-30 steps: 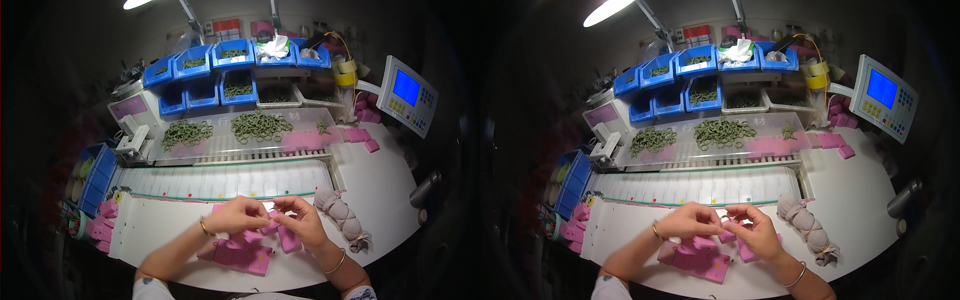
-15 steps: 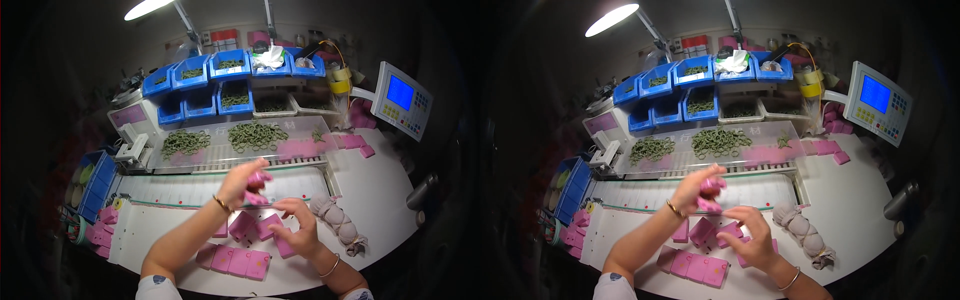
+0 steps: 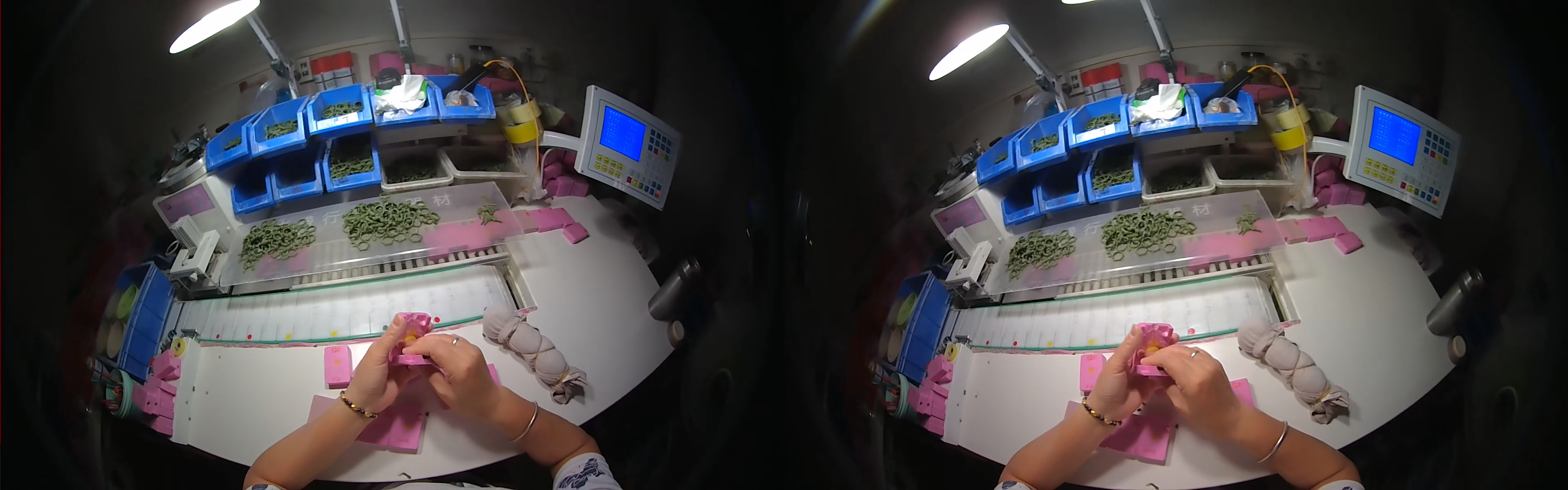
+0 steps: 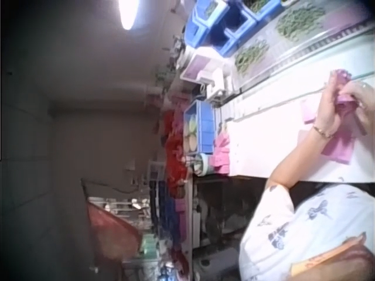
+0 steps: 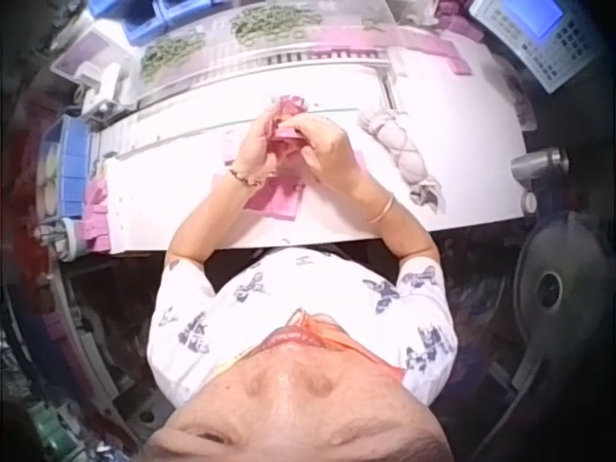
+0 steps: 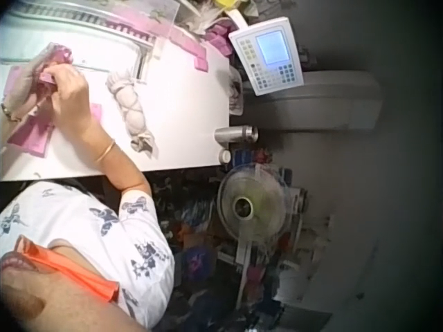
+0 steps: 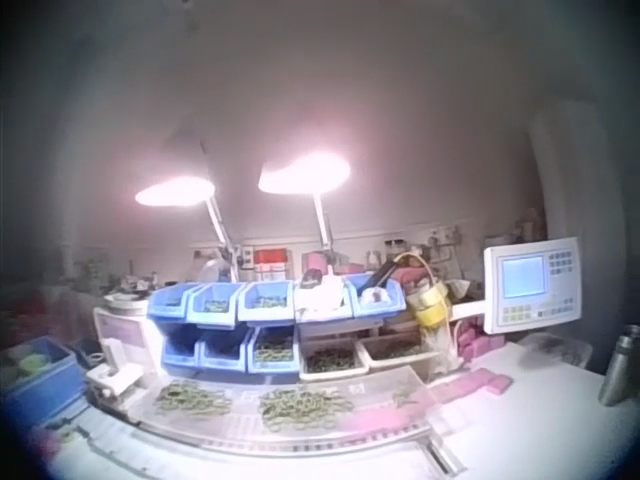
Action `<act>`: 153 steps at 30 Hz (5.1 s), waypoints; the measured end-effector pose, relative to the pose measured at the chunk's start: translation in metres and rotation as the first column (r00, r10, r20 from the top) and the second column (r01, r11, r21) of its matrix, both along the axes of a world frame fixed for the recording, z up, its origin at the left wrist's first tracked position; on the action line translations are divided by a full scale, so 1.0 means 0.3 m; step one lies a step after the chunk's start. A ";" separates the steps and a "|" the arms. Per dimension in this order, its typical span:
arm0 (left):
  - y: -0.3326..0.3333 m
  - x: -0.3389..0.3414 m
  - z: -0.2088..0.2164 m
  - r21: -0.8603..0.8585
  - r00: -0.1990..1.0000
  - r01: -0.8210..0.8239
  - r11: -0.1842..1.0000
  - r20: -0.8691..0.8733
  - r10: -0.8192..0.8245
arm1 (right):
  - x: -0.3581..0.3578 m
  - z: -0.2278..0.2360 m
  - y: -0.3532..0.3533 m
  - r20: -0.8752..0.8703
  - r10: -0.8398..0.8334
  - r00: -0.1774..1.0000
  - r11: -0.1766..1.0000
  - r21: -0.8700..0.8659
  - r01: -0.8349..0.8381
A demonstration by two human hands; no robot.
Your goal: The person assembles small items by inserting a ring into a pink block, followed by a yellow bead, and then uses a white cloth to wipe the surface. They repeat these actions with several pink blocks and then swap a blue container from the shelf.
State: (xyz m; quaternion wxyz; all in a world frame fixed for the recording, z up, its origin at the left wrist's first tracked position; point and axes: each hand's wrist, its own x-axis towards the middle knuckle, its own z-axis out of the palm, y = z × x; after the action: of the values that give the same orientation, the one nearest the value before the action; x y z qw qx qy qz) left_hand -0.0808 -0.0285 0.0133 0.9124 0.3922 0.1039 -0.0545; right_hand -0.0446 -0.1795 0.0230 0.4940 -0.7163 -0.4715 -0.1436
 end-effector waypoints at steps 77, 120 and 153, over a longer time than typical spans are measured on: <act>0.030 -0.100 0.017 0.400 0.742 -0.580 0.709 0.619 0.258 | -0.207 0.143 -0.070 0.517 0.106 0.850 0.832 -0.513 0.208; 0.044 -0.147 0.052 0.572 0.966 -0.102 0.814 0.253 -0.057 | 0.010 0.051 -0.011 -0.144 0.038 0.989 0.997 0.067 -0.028; 0.590 -0.069 -0.180 0.891 0.821 -0.446 0.088 0.368 0.437 | 0.054 -0.030 0.119 -0.790 0.056 0.610 0.994 -0.012 -0.107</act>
State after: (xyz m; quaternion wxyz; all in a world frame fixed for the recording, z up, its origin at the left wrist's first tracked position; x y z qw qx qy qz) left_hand -0.1014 0.1485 -0.0406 0.4522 0.8106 0.2236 0.2974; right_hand -0.0284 -0.1437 0.0138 0.6359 -0.6982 -0.2426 0.2222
